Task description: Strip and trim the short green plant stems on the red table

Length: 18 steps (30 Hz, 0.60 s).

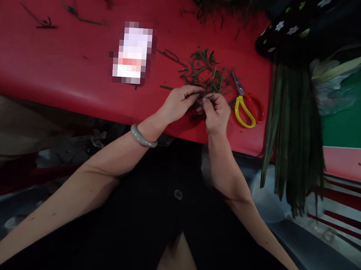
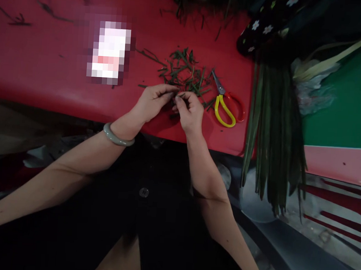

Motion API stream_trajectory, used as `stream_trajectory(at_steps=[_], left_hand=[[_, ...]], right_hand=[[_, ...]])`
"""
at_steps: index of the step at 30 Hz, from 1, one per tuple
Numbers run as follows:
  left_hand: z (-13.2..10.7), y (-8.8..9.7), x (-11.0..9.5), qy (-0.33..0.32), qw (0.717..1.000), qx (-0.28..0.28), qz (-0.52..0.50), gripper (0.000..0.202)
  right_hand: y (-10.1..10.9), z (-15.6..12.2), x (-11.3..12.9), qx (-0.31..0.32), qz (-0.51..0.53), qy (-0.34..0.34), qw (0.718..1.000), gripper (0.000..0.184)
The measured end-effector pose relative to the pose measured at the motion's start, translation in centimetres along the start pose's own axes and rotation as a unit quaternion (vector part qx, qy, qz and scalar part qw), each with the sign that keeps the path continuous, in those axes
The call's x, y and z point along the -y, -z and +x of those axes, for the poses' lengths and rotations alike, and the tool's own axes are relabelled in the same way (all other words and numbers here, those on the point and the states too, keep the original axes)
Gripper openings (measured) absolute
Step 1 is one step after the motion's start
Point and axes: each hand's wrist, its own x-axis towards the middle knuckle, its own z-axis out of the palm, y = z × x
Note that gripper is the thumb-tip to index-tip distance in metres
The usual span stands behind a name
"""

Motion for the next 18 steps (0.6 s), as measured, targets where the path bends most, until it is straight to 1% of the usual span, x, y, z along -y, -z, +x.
stream_trajectory(at_steps=[4,6,10,13,18], left_hand=[[-0.07,0.01,-0.41,0.003,1.0,0.024,0.003,0.017],[-0.13,0.01,-0.58,0.005,1.0,0.025,-0.008,0.016],[-0.21,-0.01,-0.6,0.004,1.0,0.003,-0.021,0.013],[-0.23,-0.01,-0.45,0.001,1.0,-0.015,-0.009,0.01],[-0.22,0.07,-0.41,-0.037,0.998,-0.053,0.019,0.006]], right_hand=[[0.04,-0.12,0.12,0.021,0.015,-0.004,1.0,0.015],[0.08,-0.08,0.07,0.022,0.016,-0.008,1.0,0.015],[0.15,0.05,-0.11,0.013,0.022,-0.023,0.999,0.014],[0.13,0.13,-0.21,0.009,0.019,-0.033,0.999,0.015],[0.04,0.31,-0.43,-0.004,0.006,-0.032,0.999,0.015]])
